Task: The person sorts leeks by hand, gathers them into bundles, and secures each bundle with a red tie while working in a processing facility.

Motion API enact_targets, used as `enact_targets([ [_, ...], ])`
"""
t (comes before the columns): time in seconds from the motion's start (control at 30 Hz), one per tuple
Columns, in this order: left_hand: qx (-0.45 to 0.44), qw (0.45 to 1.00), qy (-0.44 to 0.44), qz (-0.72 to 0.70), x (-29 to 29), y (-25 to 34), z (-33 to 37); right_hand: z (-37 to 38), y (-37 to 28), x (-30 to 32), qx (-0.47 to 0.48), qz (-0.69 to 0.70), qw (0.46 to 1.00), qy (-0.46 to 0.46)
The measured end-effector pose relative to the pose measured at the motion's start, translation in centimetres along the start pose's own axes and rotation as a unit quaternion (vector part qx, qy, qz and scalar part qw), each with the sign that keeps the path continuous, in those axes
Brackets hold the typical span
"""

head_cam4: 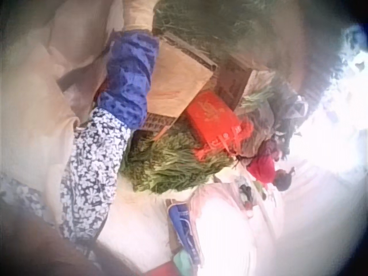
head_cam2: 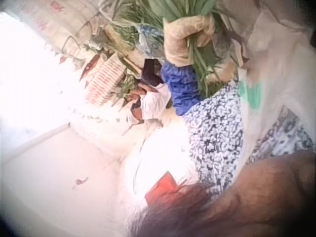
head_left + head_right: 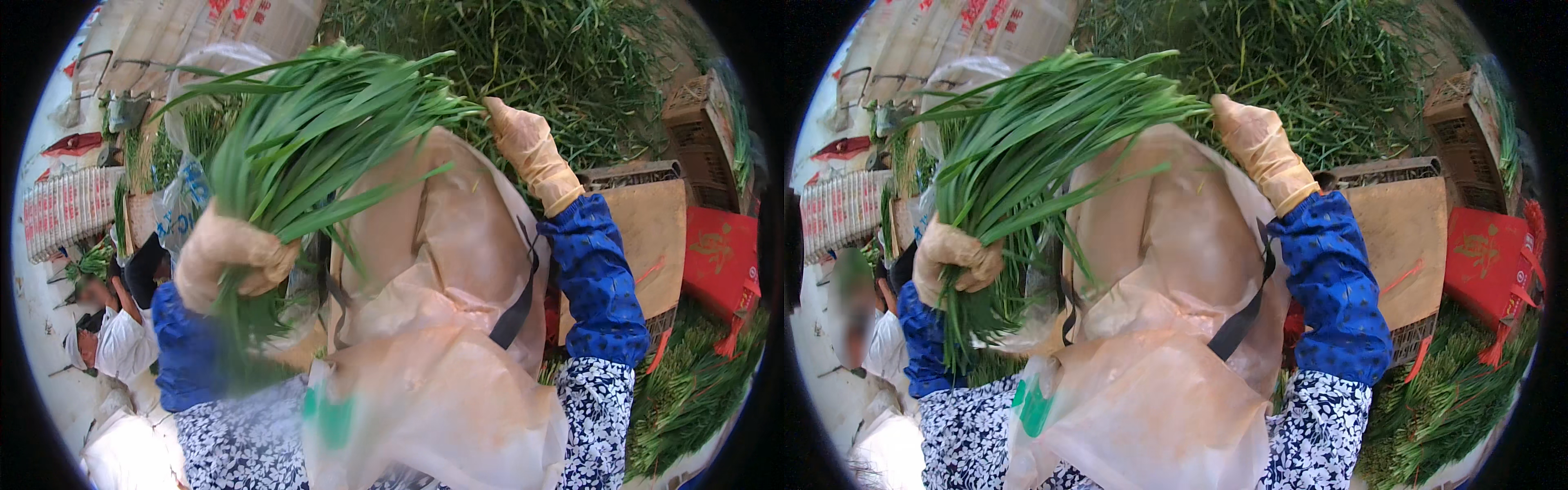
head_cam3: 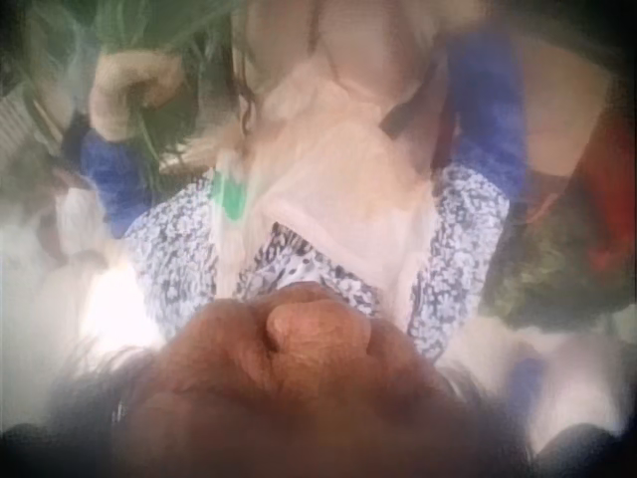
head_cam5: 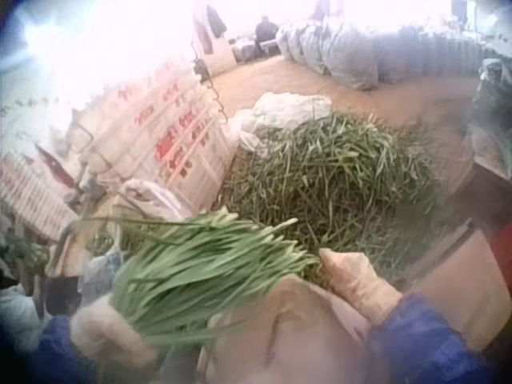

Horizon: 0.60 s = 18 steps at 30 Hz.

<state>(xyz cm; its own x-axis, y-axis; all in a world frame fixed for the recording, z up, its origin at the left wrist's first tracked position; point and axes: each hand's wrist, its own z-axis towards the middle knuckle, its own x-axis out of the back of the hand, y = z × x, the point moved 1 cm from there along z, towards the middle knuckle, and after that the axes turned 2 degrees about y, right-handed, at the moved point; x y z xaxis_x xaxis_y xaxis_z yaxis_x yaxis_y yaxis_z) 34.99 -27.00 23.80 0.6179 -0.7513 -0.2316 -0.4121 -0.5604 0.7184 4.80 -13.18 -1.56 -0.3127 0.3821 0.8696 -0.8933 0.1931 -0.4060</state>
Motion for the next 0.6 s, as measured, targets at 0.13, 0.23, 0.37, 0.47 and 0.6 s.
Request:
enact_targets([
  [0.13,-0.037,0.964,0.090,0.249,-1.7,4.4,-0.1,0.2,11.4,0.1,-0.315,-0.069,0.945,-0.047],
  [0.23,-0.118,0.884,0.125,0.435,0.2,2.7,1.1,1.2,11.0,1.1,-0.378,-0.034,0.918,-0.118],
  [0.37,-0.202,0.692,0.094,0.686,0.6,-1.2,1.5,1.9,7.6,-0.9,-0.339,0.270,0.886,-0.164],
  [0.47,-0.106,0.521,0.076,0.843,-0.7,-4.6,1.5,-0.7,7.2,-0.2,-0.315,0.384,0.854,-0.155],
  [0.6,-0.112,0.495,0.067,0.859,0.0,-8.7,0.1,-1.4,6.4,2.5,-0.395,0.474,0.780,-0.103],
])
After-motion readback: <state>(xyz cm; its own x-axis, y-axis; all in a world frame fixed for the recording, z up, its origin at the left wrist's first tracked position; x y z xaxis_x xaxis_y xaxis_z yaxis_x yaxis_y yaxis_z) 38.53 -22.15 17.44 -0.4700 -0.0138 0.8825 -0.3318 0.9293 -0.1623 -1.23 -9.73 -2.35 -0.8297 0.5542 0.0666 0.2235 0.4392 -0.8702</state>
